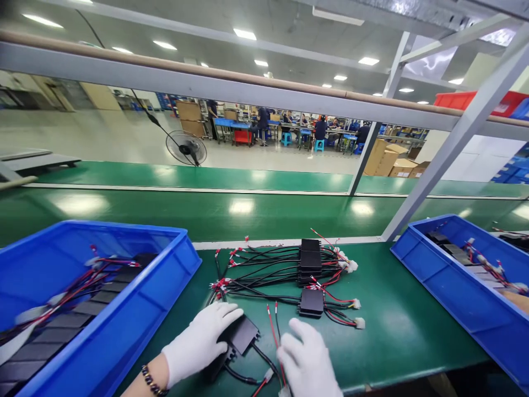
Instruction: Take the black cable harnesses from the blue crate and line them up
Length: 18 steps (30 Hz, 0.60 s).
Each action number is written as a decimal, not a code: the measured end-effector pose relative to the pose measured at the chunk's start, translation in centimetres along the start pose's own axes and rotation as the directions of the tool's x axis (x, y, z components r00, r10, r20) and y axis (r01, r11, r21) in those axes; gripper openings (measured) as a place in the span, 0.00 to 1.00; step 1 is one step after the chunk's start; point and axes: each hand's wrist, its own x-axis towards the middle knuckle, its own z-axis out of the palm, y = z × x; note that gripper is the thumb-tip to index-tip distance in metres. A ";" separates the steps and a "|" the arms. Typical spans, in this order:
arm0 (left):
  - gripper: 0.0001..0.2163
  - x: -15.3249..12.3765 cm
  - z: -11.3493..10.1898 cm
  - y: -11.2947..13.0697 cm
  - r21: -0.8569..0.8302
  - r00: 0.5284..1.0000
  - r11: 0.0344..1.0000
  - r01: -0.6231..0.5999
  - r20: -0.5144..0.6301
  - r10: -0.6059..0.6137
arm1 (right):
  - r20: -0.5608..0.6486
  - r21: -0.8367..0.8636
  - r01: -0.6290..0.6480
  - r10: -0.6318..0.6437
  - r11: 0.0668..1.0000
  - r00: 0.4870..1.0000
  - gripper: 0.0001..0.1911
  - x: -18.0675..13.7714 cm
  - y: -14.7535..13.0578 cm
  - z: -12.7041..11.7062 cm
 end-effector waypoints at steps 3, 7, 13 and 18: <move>0.34 0.1 0.2 0.8 0.040 0.998 0.999 -0.016 0.054 0.014 | 0.178 -0.124 0.107 -0.084 0.986 0.980 0.11 0.6 -2.2 4.2; 0.34 1.0 0.7 1.1 -0.019 0.996 0.996 -0.084 0.040 0.085 | 0.180 -0.041 0.019 -0.011 0.999 0.984 0.10 1.6 -3.3 5.4; 0.24 2.4 1.0 1.6 -0.240 0.989 0.960 -0.144 -0.050 0.136 | 0.201 0.159 -0.195 0.161 0.968 0.966 0.06 3.0 -3.7 1.7; 0.26 3.6 0.4 3.3 -0.353 0.967 0.902 -0.247 -0.148 0.207 | 0.199 0.319 -0.287 0.233 0.903 0.952 0.07 3.5 -4.2 -2.9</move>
